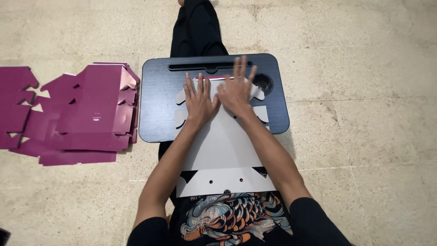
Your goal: Folding and assembling a cardboard box on a lap desk
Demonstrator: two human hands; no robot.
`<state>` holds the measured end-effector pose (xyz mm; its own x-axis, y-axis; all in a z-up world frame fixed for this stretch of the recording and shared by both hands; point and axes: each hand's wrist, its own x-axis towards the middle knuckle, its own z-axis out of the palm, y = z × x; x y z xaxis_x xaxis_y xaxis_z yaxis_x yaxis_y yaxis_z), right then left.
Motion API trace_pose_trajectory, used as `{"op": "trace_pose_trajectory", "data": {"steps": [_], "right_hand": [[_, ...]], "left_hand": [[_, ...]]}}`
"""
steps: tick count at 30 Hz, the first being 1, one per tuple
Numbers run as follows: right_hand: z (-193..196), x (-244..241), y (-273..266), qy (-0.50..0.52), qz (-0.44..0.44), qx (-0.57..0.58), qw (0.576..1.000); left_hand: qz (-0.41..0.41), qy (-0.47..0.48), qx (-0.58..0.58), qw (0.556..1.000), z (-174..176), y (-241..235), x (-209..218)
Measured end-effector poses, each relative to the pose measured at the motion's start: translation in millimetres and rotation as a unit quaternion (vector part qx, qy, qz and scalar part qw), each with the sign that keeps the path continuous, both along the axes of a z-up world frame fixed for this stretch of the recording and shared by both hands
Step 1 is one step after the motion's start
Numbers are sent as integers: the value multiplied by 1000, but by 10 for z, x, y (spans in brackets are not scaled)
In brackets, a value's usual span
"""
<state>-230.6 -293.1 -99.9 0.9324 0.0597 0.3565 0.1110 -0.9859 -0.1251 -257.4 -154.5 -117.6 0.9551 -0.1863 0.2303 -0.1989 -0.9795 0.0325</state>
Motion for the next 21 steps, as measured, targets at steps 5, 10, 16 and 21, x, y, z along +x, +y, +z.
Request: {"op": "trace_pose_trajectory", "data": {"steps": [5,10,16,21], "right_hand": [[-287,86,318,24,51,67,996],[-197,30,108,-2,-1,65,998],[-350,38,-447,-28,-45,18,998],[-293,71,-133,-25,-30,18,999]], "left_hand": [[-6,15,27,999,51,23,-54],[35,36,-50,997,-20,17,-14],[49,35,-53,997,-119,-4,74],[49,39,-64,996,-161,-52,62]]}}
